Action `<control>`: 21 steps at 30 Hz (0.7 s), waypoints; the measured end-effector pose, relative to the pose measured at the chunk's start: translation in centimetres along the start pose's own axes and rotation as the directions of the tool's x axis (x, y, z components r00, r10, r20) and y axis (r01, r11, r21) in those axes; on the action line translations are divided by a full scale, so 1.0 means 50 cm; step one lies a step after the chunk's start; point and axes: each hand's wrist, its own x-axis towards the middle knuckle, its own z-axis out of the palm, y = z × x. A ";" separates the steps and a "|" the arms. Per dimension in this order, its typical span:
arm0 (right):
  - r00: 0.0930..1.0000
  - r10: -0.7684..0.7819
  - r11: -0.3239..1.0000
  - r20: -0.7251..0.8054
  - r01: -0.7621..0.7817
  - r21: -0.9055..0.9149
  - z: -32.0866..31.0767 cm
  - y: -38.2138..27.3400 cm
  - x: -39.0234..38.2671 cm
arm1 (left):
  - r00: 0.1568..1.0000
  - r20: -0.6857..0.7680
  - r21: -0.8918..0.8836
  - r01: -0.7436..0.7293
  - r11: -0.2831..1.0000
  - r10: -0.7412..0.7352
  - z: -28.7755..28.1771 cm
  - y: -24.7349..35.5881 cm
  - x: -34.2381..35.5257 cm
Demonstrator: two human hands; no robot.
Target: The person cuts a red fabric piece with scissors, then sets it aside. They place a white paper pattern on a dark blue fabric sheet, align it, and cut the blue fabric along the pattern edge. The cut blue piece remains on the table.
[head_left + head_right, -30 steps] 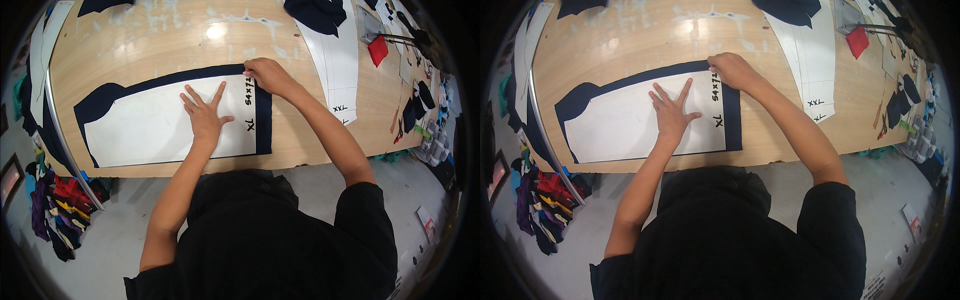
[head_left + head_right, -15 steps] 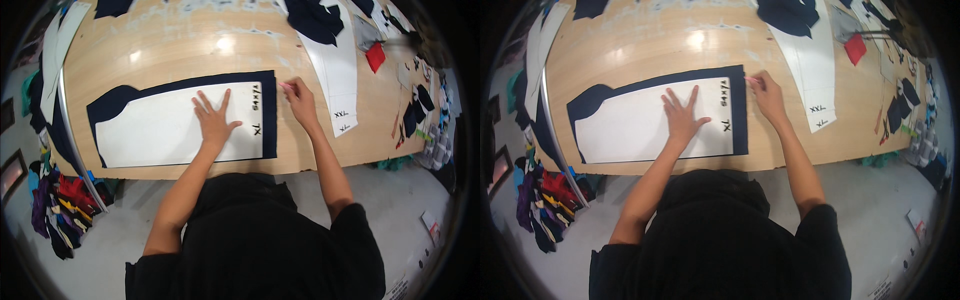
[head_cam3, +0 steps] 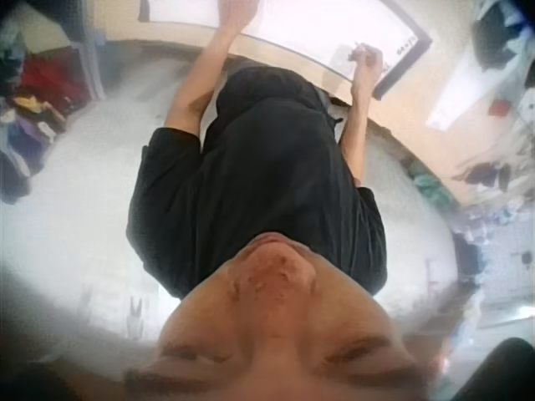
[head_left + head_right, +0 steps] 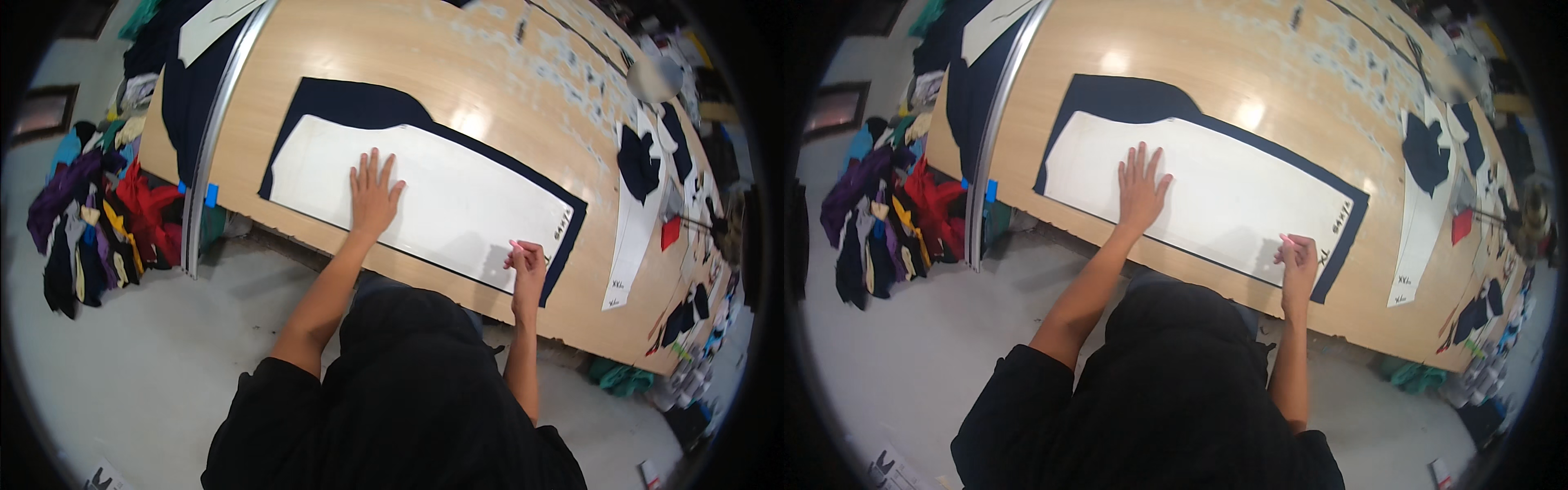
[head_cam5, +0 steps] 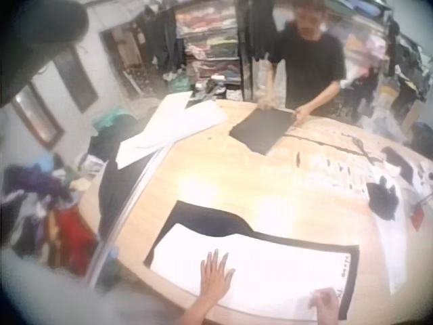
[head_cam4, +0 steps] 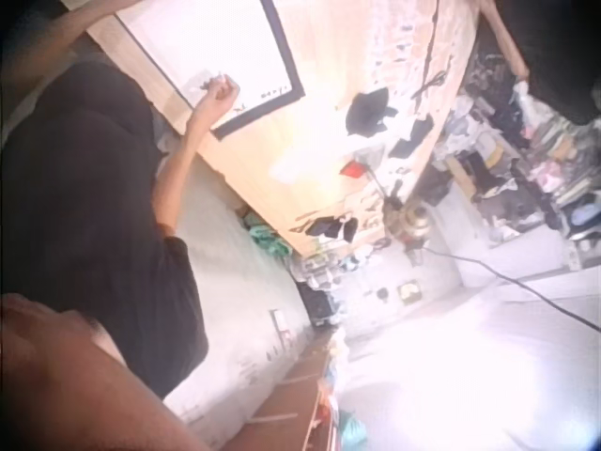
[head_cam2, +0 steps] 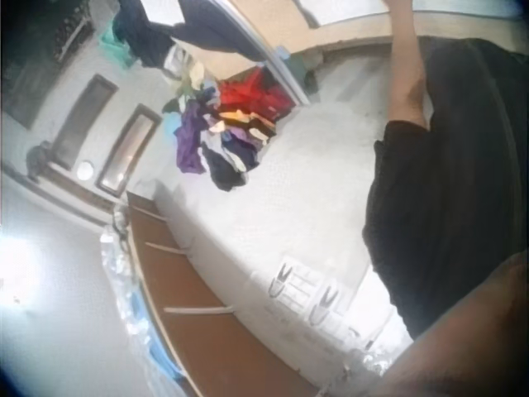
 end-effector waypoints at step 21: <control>0.724 -0.293 0.648 0.624 0.631 -0.427 0.955 -0.144 0.274 | 0.971 0.008 -0.138 0.237 0.962 -0.238 -0.103 -0.290 0.093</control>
